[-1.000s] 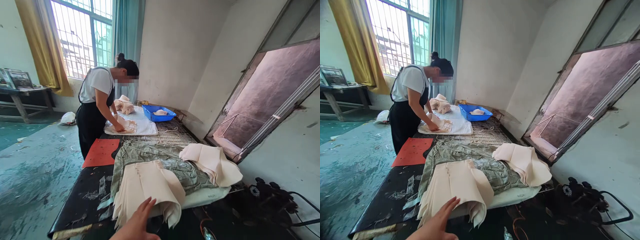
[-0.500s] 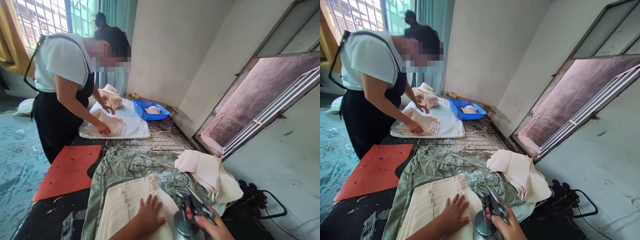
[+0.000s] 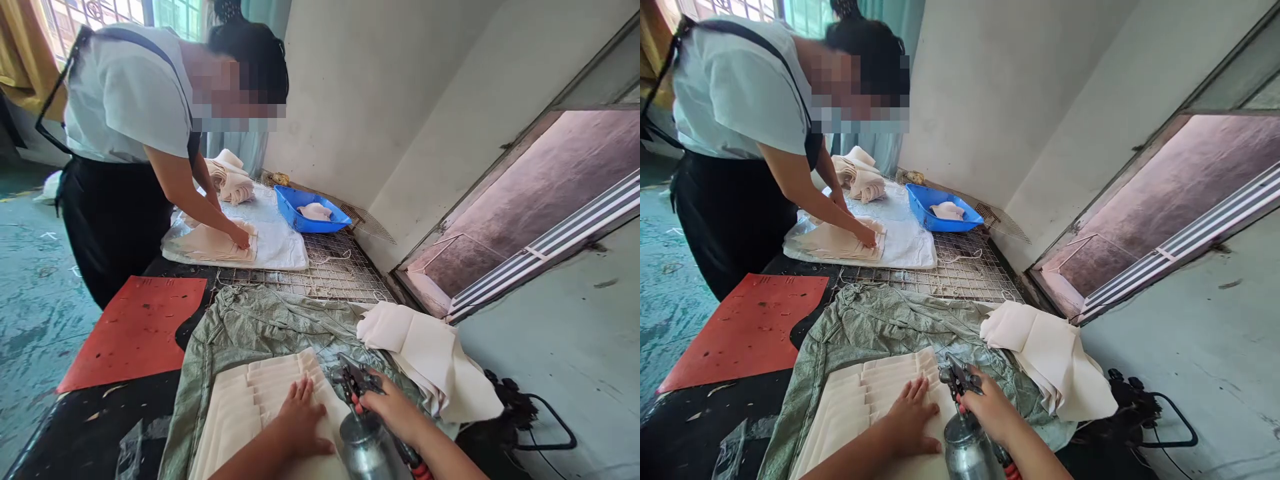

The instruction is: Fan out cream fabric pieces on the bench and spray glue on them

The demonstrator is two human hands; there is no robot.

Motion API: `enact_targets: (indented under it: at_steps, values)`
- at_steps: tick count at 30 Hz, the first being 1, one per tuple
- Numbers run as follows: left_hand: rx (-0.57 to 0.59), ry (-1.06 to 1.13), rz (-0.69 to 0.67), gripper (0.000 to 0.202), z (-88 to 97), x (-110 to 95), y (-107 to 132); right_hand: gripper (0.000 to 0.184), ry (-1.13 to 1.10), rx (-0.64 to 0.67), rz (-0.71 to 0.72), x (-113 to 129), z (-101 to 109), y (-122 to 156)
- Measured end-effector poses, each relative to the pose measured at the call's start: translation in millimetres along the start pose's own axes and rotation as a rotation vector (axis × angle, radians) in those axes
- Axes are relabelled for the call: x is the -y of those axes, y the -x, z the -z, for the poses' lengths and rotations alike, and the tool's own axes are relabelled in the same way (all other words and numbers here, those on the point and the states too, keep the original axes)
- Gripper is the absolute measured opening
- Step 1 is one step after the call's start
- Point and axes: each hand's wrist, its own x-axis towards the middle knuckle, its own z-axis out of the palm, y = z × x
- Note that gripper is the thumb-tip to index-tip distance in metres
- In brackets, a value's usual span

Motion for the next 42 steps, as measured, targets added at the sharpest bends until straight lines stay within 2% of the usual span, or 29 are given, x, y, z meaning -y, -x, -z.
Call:
enact_targets:
  at_steps: [6,16,20,24,27,31,34,39,42]
  values:
    - [-0.024,-0.038,0.032,0.08,1.7,-16.3,10.9,0.014,0.256,-0.05,0.069,4.3,-11.4,-26.4]
    - [-0.025,-0.037,0.046,0.08,-8.1,-10.9,9.4,0.026,0.363,0.028,0.058,1.5,-21.9,-38.5]
    - [-0.037,-0.061,0.032,0.08,-11.1,-11.2,11.4,0.029,0.396,-0.047,0.002,-1.0,-19.1,-43.4]
    - [-0.025,-0.037,0.037,0.071,-2.8,-17.5,20.6,0.032,0.408,-0.117,-0.046,-2.6,-15.4,-48.7]
    - [-0.026,-0.011,0.045,0.07,0.3,-19.4,26.8,0.033,0.418,-0.122,-0.054,-1.9,-15.2,-50.2]
    - [-0.04,0.011,0.037,0.068,-6.9,-11.3,32.0,0.036,0.429,-0.059,0.002,3.9,-19.7,-45.7]
    - [-0.026,0.058,0.057,0.073,-11.0,-4.5,40.2,0.038,0.443,0.035,0.083,12.7,-27.1,-40.1]
    - [-0.032,0.055,0.003,0.064,-9.9,-3.8,62.5,0.04,0.52,0.178,0.201,35.6,-44.8,-35.5]
    - [-0.017,0.038,0.002,0.07,-14.3,-4.2,72.3,0.041,0.593,0.231,0.247,51.3,-56.9,-36.1]
